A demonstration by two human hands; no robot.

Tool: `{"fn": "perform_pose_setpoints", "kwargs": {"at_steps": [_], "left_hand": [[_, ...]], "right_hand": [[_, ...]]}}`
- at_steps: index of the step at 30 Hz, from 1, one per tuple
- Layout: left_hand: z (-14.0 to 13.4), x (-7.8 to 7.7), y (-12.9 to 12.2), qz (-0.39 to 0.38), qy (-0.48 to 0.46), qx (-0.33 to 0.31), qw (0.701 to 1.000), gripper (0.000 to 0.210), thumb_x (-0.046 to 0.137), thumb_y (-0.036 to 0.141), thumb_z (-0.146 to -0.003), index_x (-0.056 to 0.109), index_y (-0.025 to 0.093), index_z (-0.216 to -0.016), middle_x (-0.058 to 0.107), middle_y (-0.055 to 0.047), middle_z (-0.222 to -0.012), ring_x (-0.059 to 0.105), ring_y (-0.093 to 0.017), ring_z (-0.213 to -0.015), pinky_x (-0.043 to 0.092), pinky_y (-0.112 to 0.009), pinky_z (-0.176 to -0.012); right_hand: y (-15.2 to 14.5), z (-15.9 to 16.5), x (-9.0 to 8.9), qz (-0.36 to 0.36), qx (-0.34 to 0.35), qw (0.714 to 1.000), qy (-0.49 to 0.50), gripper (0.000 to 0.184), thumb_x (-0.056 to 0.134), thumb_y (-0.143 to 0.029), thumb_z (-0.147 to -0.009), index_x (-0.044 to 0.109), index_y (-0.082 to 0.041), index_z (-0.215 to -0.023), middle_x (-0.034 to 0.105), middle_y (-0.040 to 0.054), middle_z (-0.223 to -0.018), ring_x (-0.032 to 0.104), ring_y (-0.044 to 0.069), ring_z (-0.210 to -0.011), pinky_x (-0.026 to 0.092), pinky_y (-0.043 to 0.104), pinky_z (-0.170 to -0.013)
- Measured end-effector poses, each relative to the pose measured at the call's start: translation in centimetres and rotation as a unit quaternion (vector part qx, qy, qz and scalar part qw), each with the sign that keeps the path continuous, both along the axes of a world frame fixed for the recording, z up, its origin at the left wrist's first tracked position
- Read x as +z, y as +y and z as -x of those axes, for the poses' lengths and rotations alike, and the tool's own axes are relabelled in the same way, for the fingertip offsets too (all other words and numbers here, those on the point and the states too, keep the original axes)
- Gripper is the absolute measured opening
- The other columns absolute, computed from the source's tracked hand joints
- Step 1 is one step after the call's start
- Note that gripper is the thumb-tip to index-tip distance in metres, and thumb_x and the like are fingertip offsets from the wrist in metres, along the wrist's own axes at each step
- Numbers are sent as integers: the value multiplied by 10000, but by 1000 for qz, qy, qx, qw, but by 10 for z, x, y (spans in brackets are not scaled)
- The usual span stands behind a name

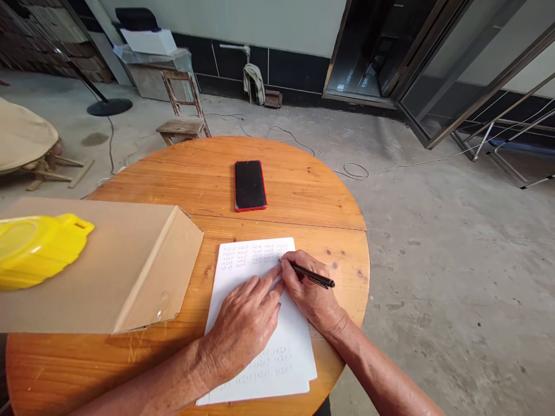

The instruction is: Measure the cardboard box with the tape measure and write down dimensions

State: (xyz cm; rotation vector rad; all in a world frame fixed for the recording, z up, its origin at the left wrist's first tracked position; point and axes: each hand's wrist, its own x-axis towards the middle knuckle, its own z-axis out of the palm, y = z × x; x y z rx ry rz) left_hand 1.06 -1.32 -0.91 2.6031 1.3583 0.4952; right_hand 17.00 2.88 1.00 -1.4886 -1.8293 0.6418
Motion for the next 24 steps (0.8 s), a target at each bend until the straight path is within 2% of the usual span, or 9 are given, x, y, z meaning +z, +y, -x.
{"fn": "perform_pose_setpoints", "kwargs": {"at_steps": [8,13,19,24], "left_hand": [[1,3,1,8,-3,-3,1000,317,462,101,-895,579,155,-1185,540,-92,-1393,576,-256,-1053,522,-428,-884],[1,3,2,12,-3,-3,1000,372,458,106,-899,543,150,-1258,530,-106,-1409,584,-253,-1046,528,-415,-865],[0,4,3,20,0,-8,1000,345,482,111,-889,562,151,-1222,526,-108,-1418,586,-258,-1065,530,-422,-875],[0,4,3,21,1,-5,1000,332,487,110,-885,569,158,-1202,520,-97,-1427,585,-260,-1070,530,-425,-874]], "right_hand": [[-2,-1,-3,18,3,999,47,172,496,-228,-912,616,-206,-790,662,16,-743,588,151,-673,468,284,-661],[-3,-5,-8,-7,-27,997,69,145,519,-247,-911,637,-214,-835,693,24,-790,623,168,-724,490,287,-680],[-2,-4,-7,2,-34,998,62,155,525,-260,-901,641,-209,-811,694,25,-753,615,167,-678,490,290,-659],[-1,-3,-6,7,-27,998,61,159,514,-259,-903,646,-205,-832,710,42,-802,630,177,-722,498,301,-686]]}}
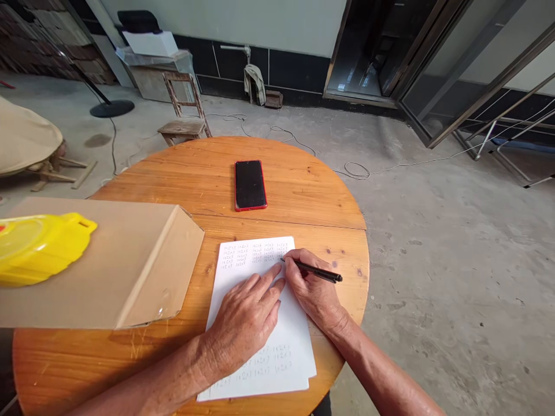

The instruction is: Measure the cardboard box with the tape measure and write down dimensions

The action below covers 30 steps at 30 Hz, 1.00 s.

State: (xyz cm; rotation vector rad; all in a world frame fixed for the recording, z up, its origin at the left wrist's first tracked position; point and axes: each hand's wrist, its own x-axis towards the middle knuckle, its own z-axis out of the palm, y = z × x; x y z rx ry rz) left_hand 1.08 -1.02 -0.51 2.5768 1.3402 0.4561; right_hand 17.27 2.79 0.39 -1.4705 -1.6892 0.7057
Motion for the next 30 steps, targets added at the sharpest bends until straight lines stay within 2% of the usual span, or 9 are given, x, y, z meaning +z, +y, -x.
{"fn": "perform_pose_setpoints", "kwargs": {"at_steps": [10,16,22,30], "left_hand": [[1,1,0,3,0,-3,1000,250,483,112,-887,595,163,-1105,519,-96,-1425,584,-258,-1059,532,-430,-874],[1,-2,0,-13,-5,4,1000,315,495,120,-889,570,160,-1192,535,-94,-1409,586,-258,-1064,537,-424,-858],[1,-1,0,-15,-4,2,1000,260,503,116,-883,602,164,-1118,532,-96,-1412,593,-255,-1043,537,-422,-845],[0,2,2,-20,1,-2,1000,382,496,122,-899,545,149,-1277,550,-77,-1401,599,-238,-1001,534,-390,-825]], "right_hand": [[-1,1,3,4,15,1000,-24,178,497,-243,-907,635,-199,-804,687,37,-772,607,165,-700,475,300,-683],[0,0,0,13,11,1000,11,164,509,-248,-915,645,-202,-836,695,31,-807,609,164,-732,469,298,-704],[0,0,-1,9,13,1000,-3,159,510,-224,-897,637,-201,-805,677,19,-766,590,157,-698,453,293,-688],[-1,-6,-6,0,-28,999,29,143,535,-250,-906,632,-214,-808,662,0,-743,577,151,-692,441,271,-661]]}}
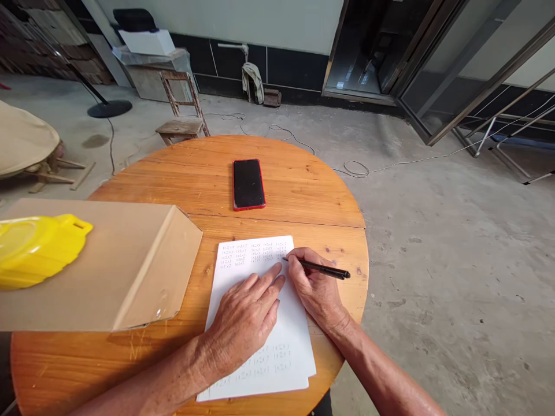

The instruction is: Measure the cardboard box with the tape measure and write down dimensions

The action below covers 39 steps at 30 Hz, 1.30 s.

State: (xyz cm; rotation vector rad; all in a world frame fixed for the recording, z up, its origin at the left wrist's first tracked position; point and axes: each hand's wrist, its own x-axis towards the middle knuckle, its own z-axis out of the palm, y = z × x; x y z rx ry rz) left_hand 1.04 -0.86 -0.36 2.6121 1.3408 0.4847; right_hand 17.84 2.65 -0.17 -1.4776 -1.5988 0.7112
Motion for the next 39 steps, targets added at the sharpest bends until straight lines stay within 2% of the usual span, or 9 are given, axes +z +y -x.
{"fn": "perform_pose_setpoints", "kwargs": {"at_steps": [26,39], "left_hand": [[-2,-1,-1,2,2,9,1000,369,494,118,-890,561,154,-1251,543,-68,-1409,585,-243,-1037,535,-410,-837],[-1,0,0,9,6,8,1000,363,496,115,-885,570,154,-1238,535,-70,-1421,591,-245,-1049,534,-406,-845]], "right_hand": [[2,5,2,14,8,1000,-23,171,518,-264,-901,654,-194,-824,690,22,-761,599,156,-690,464,280,-675],[2,6,6,16,6,999,-30,171,520,-235,-888,640,-198,-773,655,8,-688,557,149,-625,437,280,-615]]}}
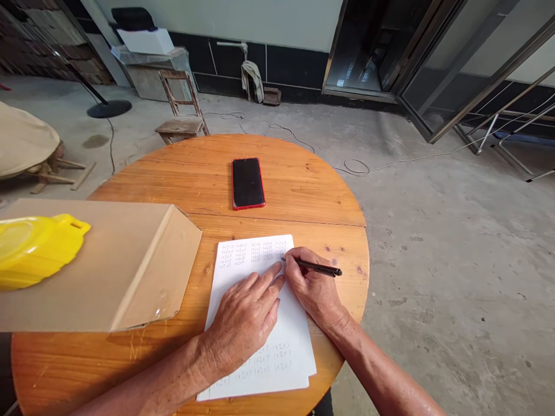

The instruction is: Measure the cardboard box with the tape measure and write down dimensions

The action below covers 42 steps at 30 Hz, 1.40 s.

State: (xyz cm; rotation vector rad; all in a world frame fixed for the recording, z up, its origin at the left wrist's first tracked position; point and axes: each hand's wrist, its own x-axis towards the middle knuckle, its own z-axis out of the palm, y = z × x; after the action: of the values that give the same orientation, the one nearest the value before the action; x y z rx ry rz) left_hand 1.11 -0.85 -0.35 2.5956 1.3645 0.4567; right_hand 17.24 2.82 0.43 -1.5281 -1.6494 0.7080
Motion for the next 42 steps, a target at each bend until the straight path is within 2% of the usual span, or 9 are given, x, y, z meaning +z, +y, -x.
{"fn": "perform_pose_setpoints", "kwargs": {"at_steps": [9,17,24,29,35,42], "left_hand": [[0,-1,-1,-16,0,3,1000,358,465,125,-911,569,146,-1253,554,-77,-1403,601,-248,-1047,535,-404,-819],[0,0,-1,-10,2,-1,1000,372,471,126,-905,557,144,-1266,547,-85,-1408,597,-250,-1058,531,-409,-833],[0,0,-1,-13,7,-2,1000,365,459,117,-906,567,140,-1254,553,-88,-1402,604,-248,-1040,531,-404,-826],[1,0,-1,-13,8,-3,1000,373,452,125,-914,561,140,-1271,552,-88,-1404,605,-249,-1027,531,-407,-824],[1,1,-1,-10,6,-1,1000,352,461,139,-917,573,145,-1251,541,-79,-1419,605,-250,-1033,535,-406,-824],[0,-2,-1,-22,8,2,1000,353,457,142,-917,572,145,-1250,549,-95,-1410,608,-253,-1053,526,-405,-837]], "right_hand": [[-2,-4,-5,-10,-29,999,29,155,531,-252,-892,644,-203,-797,682,26,-752,597,173,-707,461,295,-661],[-1,-3,-3,3,-21,1000,4,166,531,-264,-891,643,-201,-787,673,22,-717,578,168,-657,450,306,-643],[0,-4,-5,-1,-18,999,36,153,542,-269,-896,653,-200,-814,684,29,-763,596,172,-698,467,297,-661],[-1,-3,-4,-4,-21,999,25,152,538,-251,-884,636,-200,-779,658,19,-718,571,162,-657,448,294,-636],[-4,-8,-6,23,-49,994,90,212,525,-334,-926,614,-208,-781,547,-22,-592,498,137,-536,408,272,-530],[-2,-6,-3,25,-30,998,55,214,513,-317,-923,613,-205,-770,525,-24,-574,498,147,-563,402,278,-548]]}}
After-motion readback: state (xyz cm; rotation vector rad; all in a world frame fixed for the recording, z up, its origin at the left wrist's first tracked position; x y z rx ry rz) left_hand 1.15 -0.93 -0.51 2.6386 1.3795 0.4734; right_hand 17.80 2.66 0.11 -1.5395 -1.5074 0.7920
